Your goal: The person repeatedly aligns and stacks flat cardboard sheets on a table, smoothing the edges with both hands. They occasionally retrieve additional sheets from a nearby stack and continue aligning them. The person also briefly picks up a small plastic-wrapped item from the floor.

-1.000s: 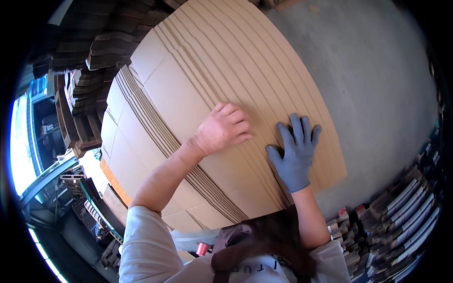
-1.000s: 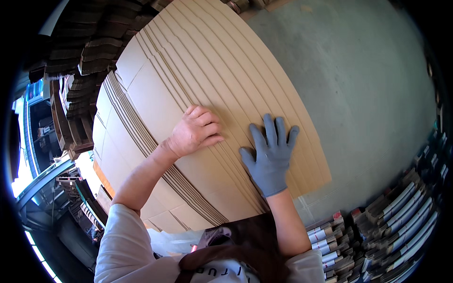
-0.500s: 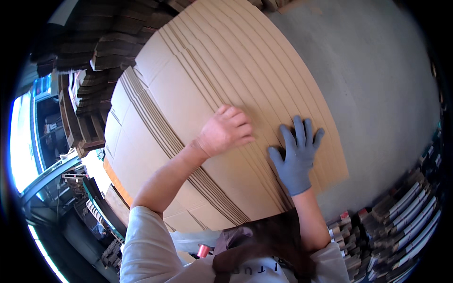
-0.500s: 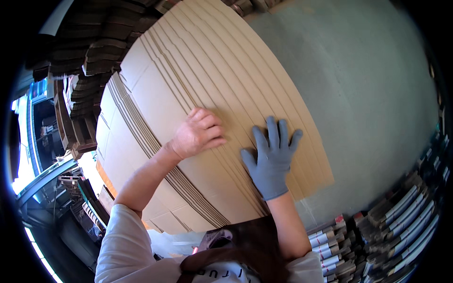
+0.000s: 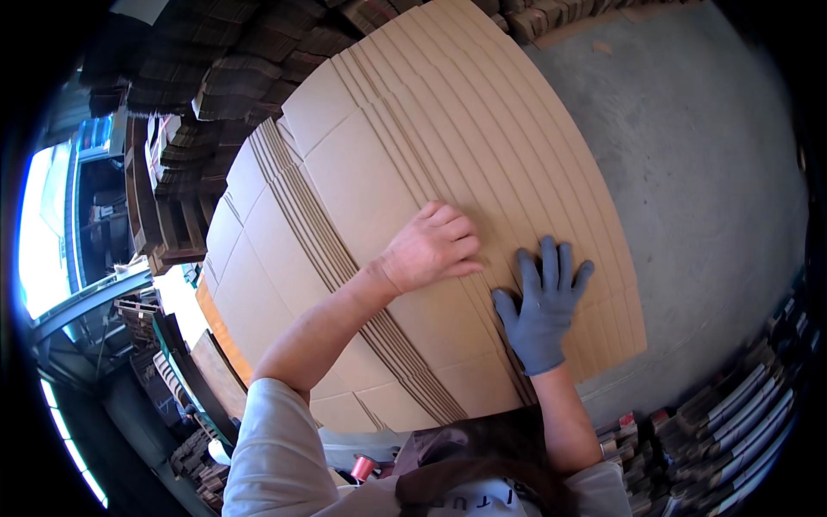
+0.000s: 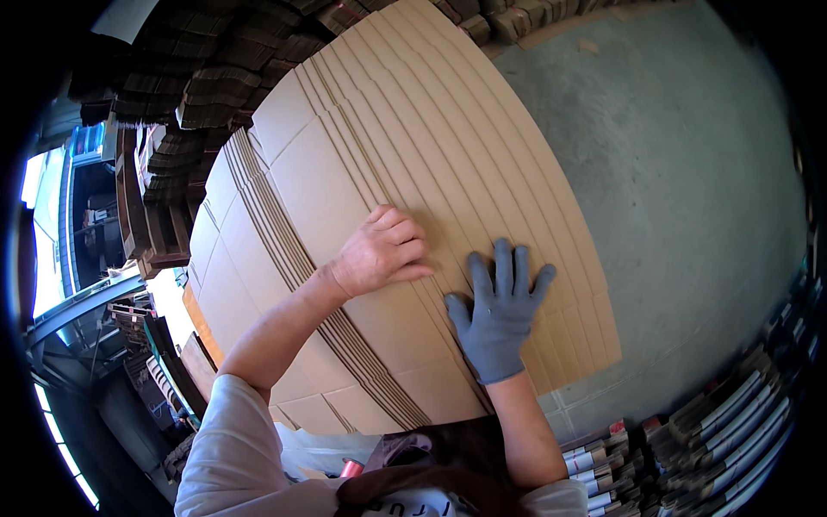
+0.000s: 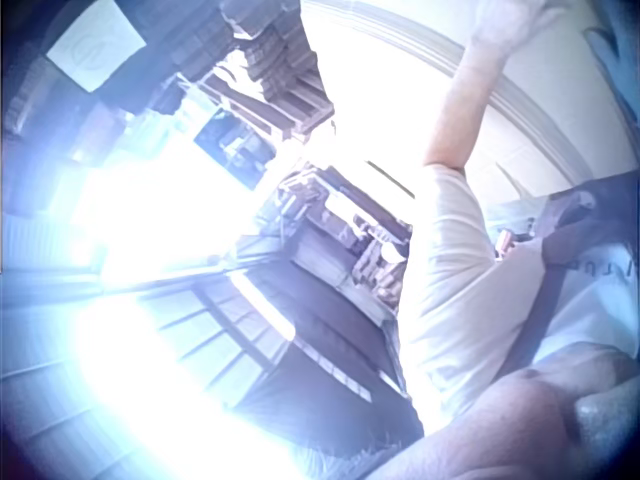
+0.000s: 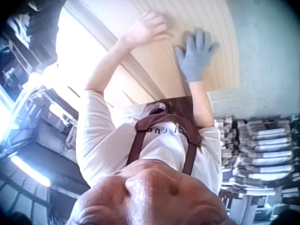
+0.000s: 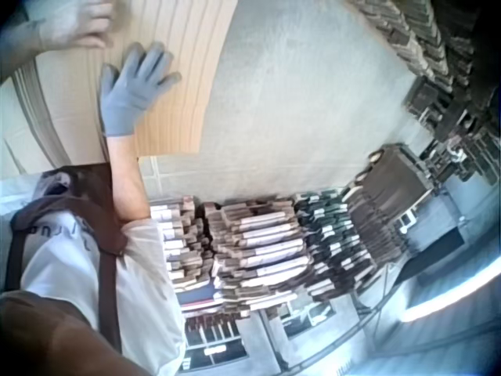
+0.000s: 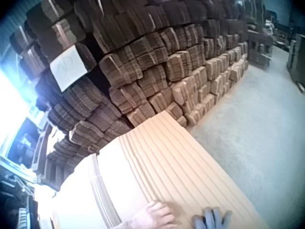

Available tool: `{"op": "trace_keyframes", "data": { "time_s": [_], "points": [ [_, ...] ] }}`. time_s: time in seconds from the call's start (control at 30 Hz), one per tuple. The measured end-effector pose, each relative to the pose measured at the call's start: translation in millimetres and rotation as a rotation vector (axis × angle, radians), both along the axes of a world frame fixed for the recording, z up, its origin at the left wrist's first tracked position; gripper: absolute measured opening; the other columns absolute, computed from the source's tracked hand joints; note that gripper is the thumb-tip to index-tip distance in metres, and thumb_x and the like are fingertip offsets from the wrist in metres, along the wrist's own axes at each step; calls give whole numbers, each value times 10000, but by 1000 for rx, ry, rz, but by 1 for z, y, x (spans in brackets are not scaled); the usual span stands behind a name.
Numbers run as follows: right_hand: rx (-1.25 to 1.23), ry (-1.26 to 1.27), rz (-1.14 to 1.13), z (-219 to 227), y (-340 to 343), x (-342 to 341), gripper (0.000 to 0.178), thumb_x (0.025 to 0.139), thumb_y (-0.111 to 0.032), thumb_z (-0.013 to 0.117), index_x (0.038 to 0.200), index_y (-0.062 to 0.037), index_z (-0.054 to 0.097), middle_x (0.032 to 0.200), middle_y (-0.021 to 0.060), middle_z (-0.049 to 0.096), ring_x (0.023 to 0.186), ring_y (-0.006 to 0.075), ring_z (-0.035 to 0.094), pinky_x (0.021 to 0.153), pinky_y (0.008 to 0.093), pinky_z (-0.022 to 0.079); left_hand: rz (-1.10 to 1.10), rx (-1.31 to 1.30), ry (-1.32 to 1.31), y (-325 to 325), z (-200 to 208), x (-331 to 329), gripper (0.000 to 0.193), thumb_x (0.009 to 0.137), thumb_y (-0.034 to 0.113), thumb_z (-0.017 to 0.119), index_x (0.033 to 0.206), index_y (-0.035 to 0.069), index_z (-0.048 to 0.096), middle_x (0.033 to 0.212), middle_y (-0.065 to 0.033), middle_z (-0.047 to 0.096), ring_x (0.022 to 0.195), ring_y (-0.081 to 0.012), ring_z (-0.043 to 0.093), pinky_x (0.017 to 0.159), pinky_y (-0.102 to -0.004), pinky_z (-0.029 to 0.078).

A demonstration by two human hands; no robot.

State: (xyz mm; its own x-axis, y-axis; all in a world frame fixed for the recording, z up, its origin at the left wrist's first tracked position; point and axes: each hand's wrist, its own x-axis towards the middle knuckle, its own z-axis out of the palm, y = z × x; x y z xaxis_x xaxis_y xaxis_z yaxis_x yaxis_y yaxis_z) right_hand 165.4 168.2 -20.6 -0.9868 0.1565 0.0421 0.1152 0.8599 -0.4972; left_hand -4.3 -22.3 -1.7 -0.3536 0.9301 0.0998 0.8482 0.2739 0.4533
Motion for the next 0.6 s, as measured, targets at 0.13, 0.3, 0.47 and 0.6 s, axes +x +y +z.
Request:
{"op": "trace_keyframes", "data": {
  "time_s": [0.13, 0.3, 0.47, 0.6],
  "points": [
    [12, 12, -3, 0, 0, -1, 663, 819, -416, 766, 1383, -136, 560, 1561, 212, 426, 1437, 475, 370, 1162, 768, 143, 58, 19, 35, 0, -3, -19, 286, 829, 347, 780, 927, 137, 613, 994, -40, 574, 1014, -262, 557, 924, -411, 459],
    [13, 50, 38, 8, 8, -25, 624, 852, -427, 742, 1366, -118, 569, 1487, 205, 480, 1371, 436, 432, 1133, 744, 212, 120, -5, 77, -1, -5, -75, 261, 848, 312, 788, 965, 134, 637, 1029, -48, 599, 1027, -282, 564, 951, -428, 455],
    [127, 183, 77, -2, 11, -123, 586, 839, -428, 757, 1300, -103, 598, 1420, 171, 509, 1356, 392, 431, 1101, 714, 265, 110, 4, 99, 2, -2, -107, 221, 858, 291, 779, 915, 133, 636, 982, -42, 587, 1012, -278, 562, 941, -417, 457],
    [193, 133, 83, -4, 2, -137, 603, 816, -432, 767, 1296, -106, 605, 1425, 166, 501, 1351, 386, 429, 1099, 708, 273, 74, -11, 98, -5, -1, -116, 206, 876, 289, 764, 869, 134, 628, 941, -36, 577, 990, -269, 557, 914, -397, 464]
  ]
}}
